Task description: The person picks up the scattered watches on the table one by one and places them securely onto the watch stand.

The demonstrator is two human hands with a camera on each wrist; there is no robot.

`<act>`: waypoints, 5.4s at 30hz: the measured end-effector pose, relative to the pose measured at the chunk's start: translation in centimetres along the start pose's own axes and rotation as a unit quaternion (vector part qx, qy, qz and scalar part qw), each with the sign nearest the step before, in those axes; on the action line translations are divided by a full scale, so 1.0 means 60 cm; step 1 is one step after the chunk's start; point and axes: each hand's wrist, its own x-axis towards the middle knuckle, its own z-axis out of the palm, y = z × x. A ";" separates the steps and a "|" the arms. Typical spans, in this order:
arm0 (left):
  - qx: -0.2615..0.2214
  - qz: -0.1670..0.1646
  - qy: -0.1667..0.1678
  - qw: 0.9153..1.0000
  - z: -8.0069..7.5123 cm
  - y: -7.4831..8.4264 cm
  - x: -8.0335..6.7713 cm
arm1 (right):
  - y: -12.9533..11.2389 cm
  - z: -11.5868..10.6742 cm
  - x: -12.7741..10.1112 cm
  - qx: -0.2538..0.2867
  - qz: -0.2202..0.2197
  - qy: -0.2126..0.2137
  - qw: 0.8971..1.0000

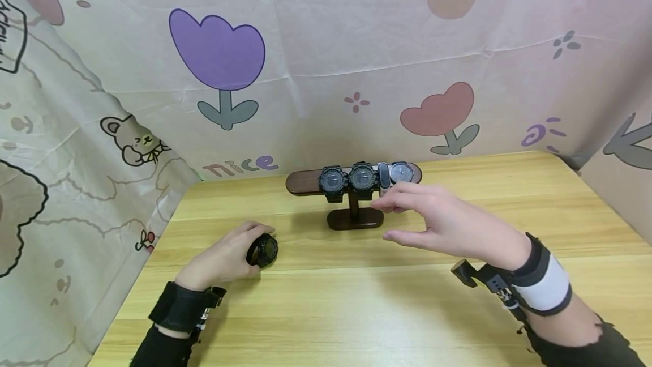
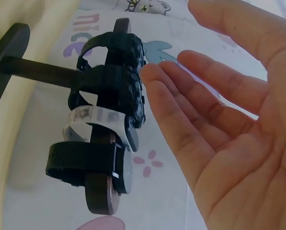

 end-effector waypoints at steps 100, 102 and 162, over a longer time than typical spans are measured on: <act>-0.093 0.281 0.222 0.929 0.032 0.205 -0.019 | -0.046 0.107 0.024 0.152 -0.153 -0.012 0.976; -0.091 0.281 0.222 0.929 0.031 0.204 -0.018 | -0.045 0.108 0.025 0.149 -0.156 -0.011 0.976; -0.068 0.115 0.300 0.945 -0.063 0.019 0.067 | 0.113 -0.007 -0.019 0.000 0.158 0.096 0.983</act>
